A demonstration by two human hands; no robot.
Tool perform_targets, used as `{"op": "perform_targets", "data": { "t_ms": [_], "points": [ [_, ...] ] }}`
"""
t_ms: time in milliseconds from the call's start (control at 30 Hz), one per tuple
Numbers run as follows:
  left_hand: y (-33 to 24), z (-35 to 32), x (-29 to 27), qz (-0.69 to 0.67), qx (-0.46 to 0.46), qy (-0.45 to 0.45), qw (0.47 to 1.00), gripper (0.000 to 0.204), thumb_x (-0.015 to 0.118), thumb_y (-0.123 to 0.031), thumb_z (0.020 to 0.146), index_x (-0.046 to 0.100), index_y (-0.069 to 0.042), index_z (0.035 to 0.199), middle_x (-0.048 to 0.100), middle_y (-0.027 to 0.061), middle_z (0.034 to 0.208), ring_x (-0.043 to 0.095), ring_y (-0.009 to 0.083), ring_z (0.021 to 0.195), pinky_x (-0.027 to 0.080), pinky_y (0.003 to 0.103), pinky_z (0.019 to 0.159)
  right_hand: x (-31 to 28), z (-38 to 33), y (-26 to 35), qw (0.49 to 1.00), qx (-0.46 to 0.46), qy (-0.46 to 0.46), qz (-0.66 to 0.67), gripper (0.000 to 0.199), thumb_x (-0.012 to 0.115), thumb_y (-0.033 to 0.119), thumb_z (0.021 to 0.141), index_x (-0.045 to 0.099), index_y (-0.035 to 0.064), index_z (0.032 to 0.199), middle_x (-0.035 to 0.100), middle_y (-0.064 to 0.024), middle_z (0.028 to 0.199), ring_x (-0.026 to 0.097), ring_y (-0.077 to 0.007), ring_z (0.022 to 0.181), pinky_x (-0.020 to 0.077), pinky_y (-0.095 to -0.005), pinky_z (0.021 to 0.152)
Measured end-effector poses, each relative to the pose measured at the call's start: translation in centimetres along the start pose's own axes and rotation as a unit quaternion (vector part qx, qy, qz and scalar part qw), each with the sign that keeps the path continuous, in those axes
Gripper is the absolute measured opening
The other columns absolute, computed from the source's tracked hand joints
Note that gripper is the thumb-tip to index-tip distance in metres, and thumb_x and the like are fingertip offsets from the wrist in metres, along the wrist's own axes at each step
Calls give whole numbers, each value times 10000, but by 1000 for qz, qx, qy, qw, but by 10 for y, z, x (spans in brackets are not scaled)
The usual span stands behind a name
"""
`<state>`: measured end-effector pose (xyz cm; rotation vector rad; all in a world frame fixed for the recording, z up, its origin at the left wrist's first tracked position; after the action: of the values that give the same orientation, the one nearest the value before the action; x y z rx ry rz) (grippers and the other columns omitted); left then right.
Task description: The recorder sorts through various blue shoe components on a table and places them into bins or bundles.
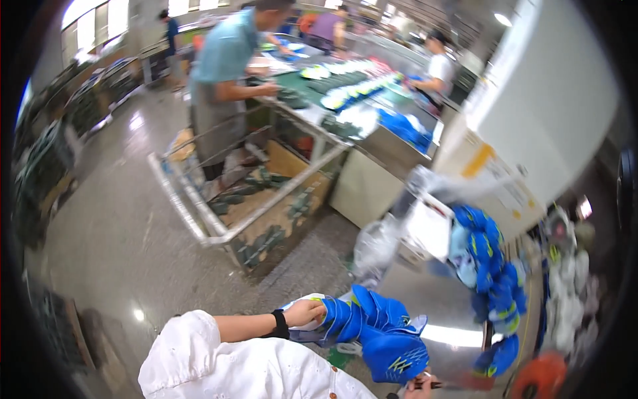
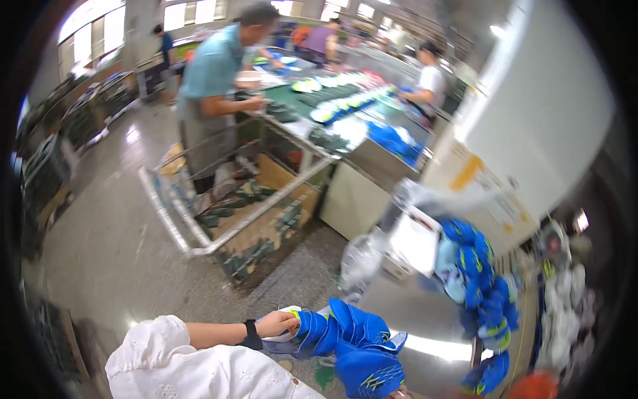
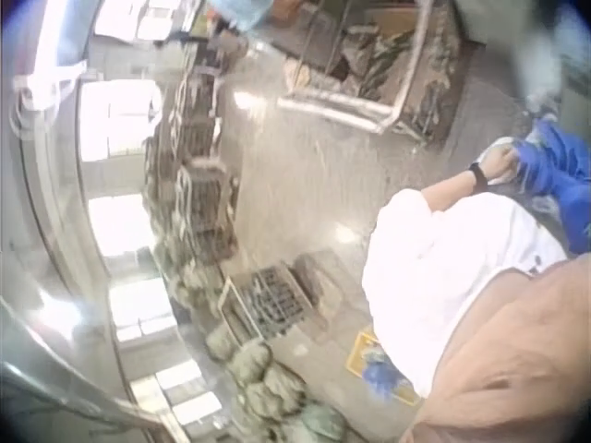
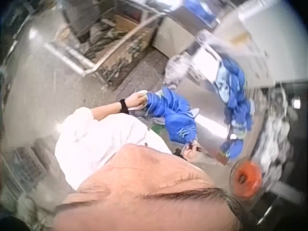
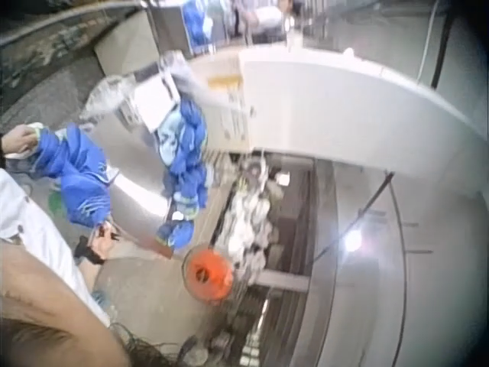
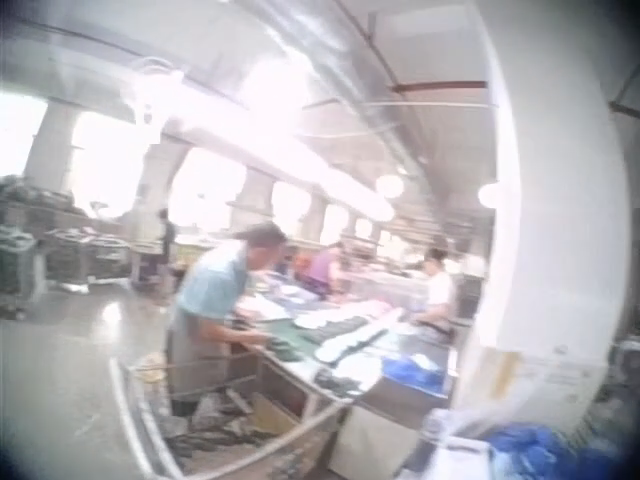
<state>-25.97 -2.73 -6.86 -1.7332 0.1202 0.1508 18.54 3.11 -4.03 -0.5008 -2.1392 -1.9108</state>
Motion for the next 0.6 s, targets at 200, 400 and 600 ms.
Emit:
{"op": "perform_targets", "data": {
  "t_ms": [200,400,600],
  "points": [
    [3,-194,-176,-167,112,-343,917,269,435,-211,906,598,-10,832,625,37,903,513,108,770,415,255,725,251,43,15,957,-57,279,60,329,461,337,886,481,73,1081,557,-88,1071,554,-196,895,472,-357,760],
    [51,-473,-327,-50,92,-631,769,256,457,-171,882,599,-13,739,624,61,873,540,134,712,423,267,661,591,-157,-91,870,16,488,58,145,498,160,800,565,36,830,546,-66,739,499,-122,638,372,-195,487],
    [218,-658,-313,-88,-214,-715,659,294,463,-207,848,587,5,687,596,56,653,553,147,597,438,288,585,763,-354,-271,749,261,600,-105,160,461,83,780,534,6,661,543,-84,623,419,-106,428,285,-210,380]
  ]
}}
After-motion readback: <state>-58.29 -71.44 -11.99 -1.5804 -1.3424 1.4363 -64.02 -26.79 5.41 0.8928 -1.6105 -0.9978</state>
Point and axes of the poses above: each hand's wrist, its own z-axis towards the middle knuckle, its own x-axis out of the palm, y = z × x, the point moved 7 cm from there along z, towards the middle knuckle
